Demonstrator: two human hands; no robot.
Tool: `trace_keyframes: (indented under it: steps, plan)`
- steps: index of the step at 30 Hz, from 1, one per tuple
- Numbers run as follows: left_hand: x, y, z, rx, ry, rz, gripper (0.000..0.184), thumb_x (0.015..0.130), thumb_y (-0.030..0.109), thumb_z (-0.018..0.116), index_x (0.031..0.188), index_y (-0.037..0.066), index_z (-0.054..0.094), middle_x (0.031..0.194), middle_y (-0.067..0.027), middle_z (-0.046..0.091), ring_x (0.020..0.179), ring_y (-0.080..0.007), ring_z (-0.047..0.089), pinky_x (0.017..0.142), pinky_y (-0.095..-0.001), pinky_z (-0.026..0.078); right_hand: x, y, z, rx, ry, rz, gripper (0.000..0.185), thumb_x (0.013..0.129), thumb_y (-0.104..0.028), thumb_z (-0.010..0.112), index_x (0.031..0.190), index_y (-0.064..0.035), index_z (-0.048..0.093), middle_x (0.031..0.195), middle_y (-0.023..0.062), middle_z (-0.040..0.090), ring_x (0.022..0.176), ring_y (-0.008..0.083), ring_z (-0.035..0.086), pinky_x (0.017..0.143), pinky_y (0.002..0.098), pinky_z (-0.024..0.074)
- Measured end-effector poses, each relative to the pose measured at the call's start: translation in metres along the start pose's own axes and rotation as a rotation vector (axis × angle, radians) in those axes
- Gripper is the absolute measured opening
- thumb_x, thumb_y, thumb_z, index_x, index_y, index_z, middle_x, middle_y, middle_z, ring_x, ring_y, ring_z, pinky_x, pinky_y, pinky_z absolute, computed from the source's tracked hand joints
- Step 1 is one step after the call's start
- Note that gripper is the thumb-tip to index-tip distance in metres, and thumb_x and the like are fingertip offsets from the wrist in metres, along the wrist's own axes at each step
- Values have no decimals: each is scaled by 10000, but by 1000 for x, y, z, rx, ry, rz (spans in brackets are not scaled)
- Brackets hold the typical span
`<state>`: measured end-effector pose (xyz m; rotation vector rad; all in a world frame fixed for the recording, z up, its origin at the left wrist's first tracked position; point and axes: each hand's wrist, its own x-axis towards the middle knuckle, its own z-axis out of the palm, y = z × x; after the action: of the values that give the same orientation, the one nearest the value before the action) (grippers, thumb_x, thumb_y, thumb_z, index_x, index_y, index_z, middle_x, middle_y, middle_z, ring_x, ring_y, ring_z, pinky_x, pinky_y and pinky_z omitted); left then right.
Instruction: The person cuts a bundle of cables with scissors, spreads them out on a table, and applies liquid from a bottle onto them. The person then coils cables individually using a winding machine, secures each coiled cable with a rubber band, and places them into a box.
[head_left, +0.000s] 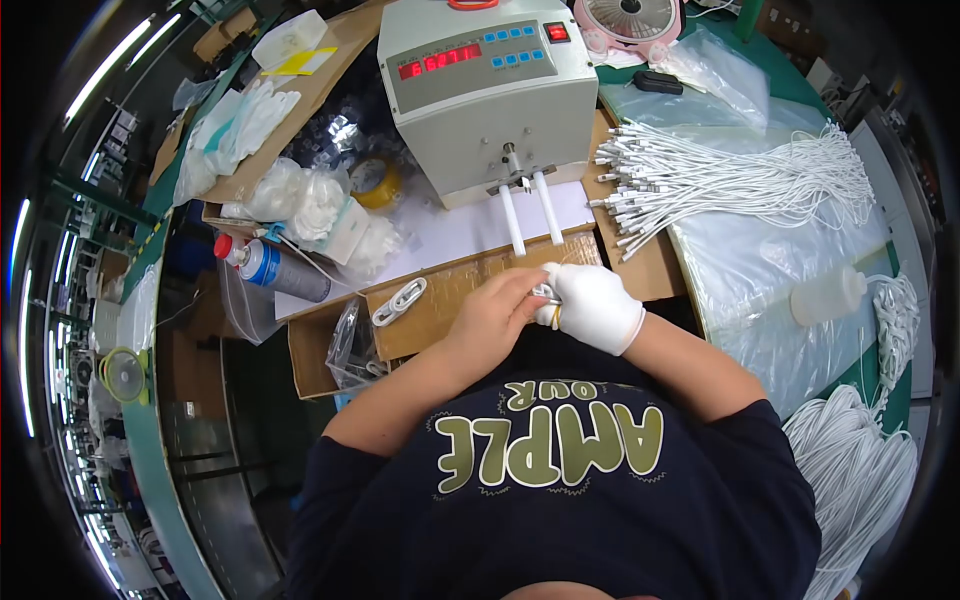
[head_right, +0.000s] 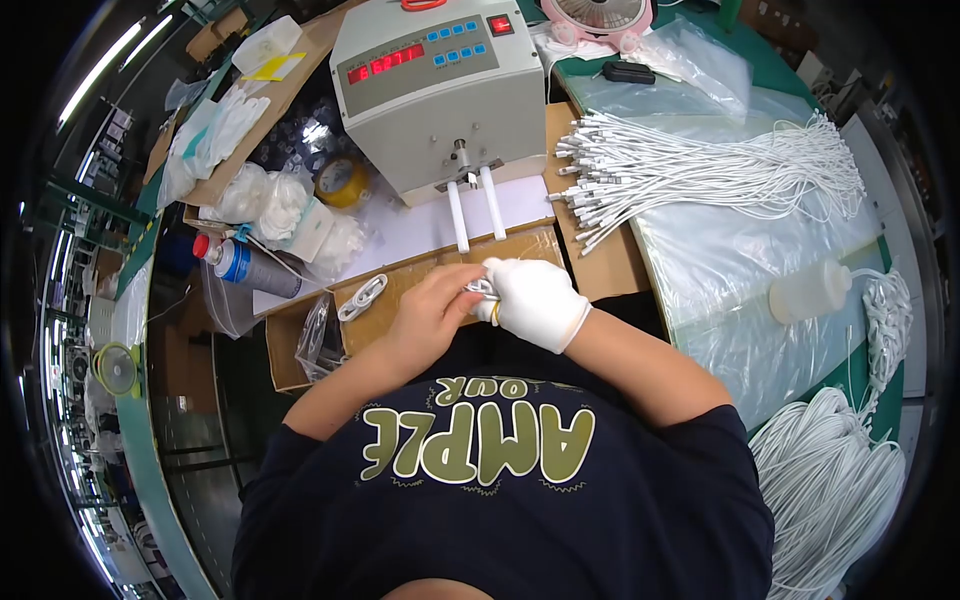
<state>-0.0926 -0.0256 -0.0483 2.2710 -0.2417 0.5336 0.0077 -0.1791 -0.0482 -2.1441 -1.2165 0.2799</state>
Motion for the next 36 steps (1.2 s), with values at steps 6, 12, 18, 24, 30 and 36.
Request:
trace_keyframes:
  steps: [6, 12, 18, 24, 30, 36]
  plan:
    - [-11, 1, 10, 139, 28, 167, 312, 840, 46, 667, 1139, -3, 591, 1099, -184, 616, 964, -329, 627, 805, -355, 522, 0, 10, -1, -95, -140, -83, 243, 789, -278, 693, 893, -79, 599, 756, 139, 644, 717, 375, 631, 642, 429, 510]
    - [-10, -4, 5, -331, 67, -306, 264, 917, 82, 605, 1164, -5, 571, 1090, -123, 626, 955, -209, 627, 856, -312, 498, -1, -20, -16, -118, 122, -108, 296, 886, -348, 599, 972, -67, 638, 726, 139, 654, 694, 334, 654, 617, 423, 506]
    - [-8, 12, 3, -924, -55, -620, 237, 955, 147, 574, 1140, 1, 586, 1017, -70, 640, 927, -134, 624, 809, -276, 503, -3, -16, 0, 18, 396, -370, 362, 977, -267, 505, 1170, 21, 609, 661, 128, 634, 538, 279, 616, 557, 357, 488]
    - [-57, -94, -24, 560, 189, -134, 318, 792, 149, 671, 1106, 104, 651, 1150, -82, 636, 1131, -297, 529, 958, -454, 400, 3, 36, -13, 664, 397, -152, 489, 1001, -320, 471, 1322, 49, 498, 766, 18, 565, 647, 74, 504, 611, 204, 425]
    - [-174, -151, -70, 795, 281, -289, 336, 754, 155, 651, 1089, 139, 647, 1173, -82, 576, 1150, -331, 499, 972, -496, 387, -22, 97, -38, 615, 349, 138, 458, 1017, -300, 446, 1331, 30, 493, 798, 3, 538, 670, 42, 469, 598, 177, 394]
    - [-168, -19, -68, -77, -204, -683, 263, 872, 203, 651, 1083, 48, 631, 1123, -135, 590, 1053, -298, 549, 902, -372, 456, -23, 123, -58, -528, 557, -51, 386, 979, -221, 534, 1298, -2, 537, 913, 88, 632, 847, 222, 600, 763, 335, 483]
